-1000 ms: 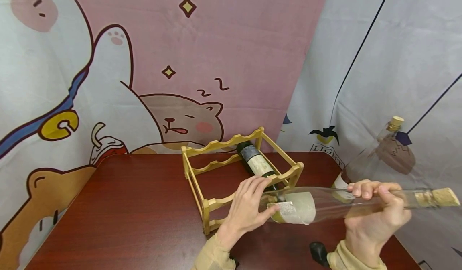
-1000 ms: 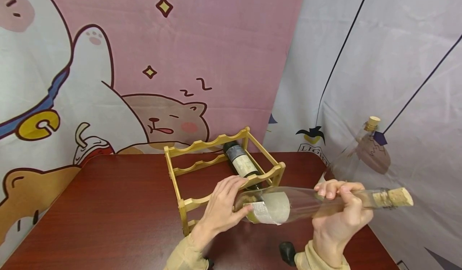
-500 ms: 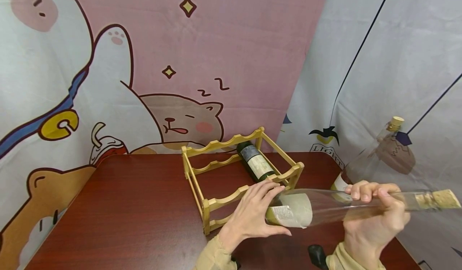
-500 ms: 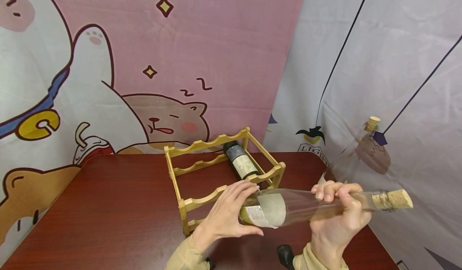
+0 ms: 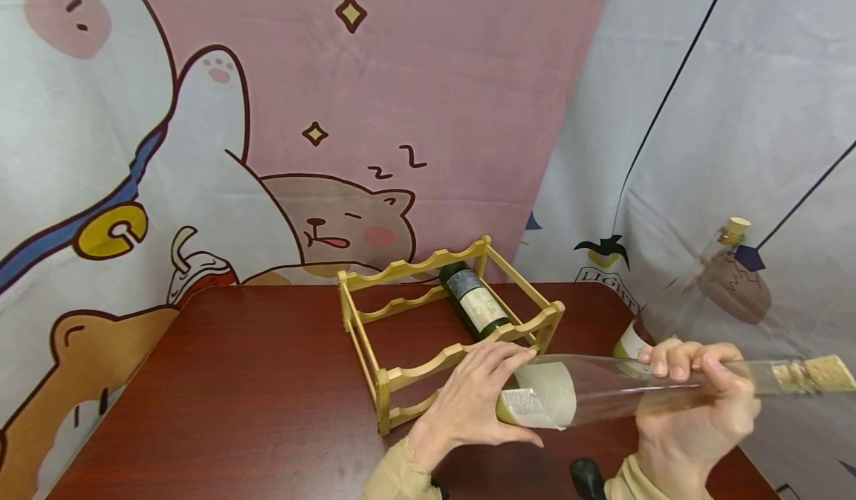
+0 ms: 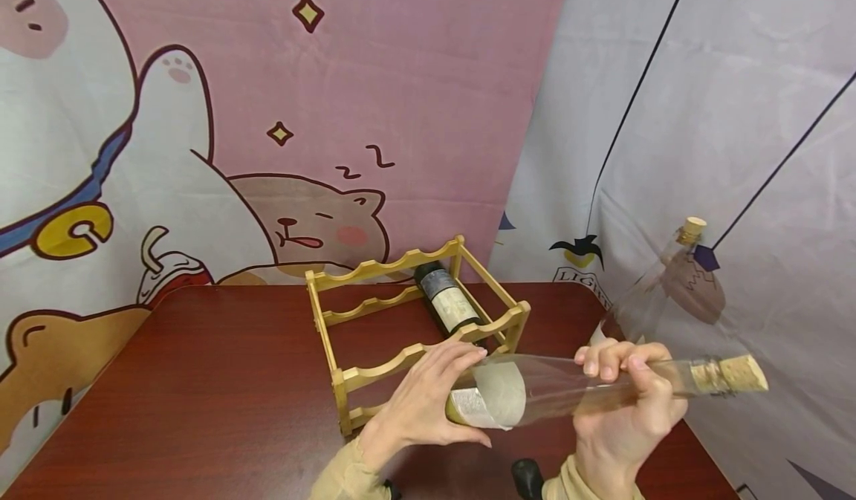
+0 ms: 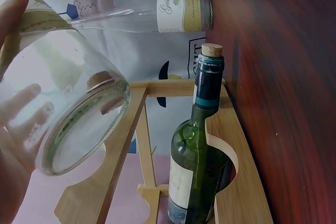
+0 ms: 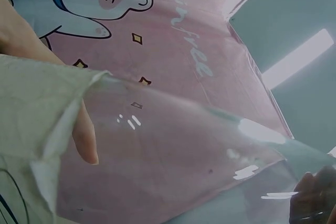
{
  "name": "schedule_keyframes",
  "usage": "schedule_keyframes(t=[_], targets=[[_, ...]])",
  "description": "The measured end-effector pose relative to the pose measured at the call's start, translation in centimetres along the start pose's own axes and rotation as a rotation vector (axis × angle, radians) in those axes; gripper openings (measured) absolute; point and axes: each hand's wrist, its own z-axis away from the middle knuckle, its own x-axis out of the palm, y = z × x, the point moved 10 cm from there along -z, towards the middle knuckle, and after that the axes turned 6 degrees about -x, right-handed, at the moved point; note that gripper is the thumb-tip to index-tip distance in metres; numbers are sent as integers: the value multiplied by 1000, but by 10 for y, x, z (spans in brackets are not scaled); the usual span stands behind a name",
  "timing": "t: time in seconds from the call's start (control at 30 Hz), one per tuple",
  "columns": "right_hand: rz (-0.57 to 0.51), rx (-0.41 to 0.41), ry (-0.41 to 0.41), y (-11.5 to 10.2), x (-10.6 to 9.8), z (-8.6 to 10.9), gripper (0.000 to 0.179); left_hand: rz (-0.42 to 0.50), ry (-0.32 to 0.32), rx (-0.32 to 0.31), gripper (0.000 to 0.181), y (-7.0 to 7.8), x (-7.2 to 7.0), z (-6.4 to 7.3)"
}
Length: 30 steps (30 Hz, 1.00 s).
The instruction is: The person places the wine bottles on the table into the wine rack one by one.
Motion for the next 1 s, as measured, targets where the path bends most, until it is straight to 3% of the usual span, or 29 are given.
schedule_keyframes(t=[0.4,1.0], targets=[[-25,-11,-66,1,8,4,39,-9,-18,-11,119,1,2,1],[-20,7,-111,4,13,6,37,28,-129,-140,104,-6,7,2]])
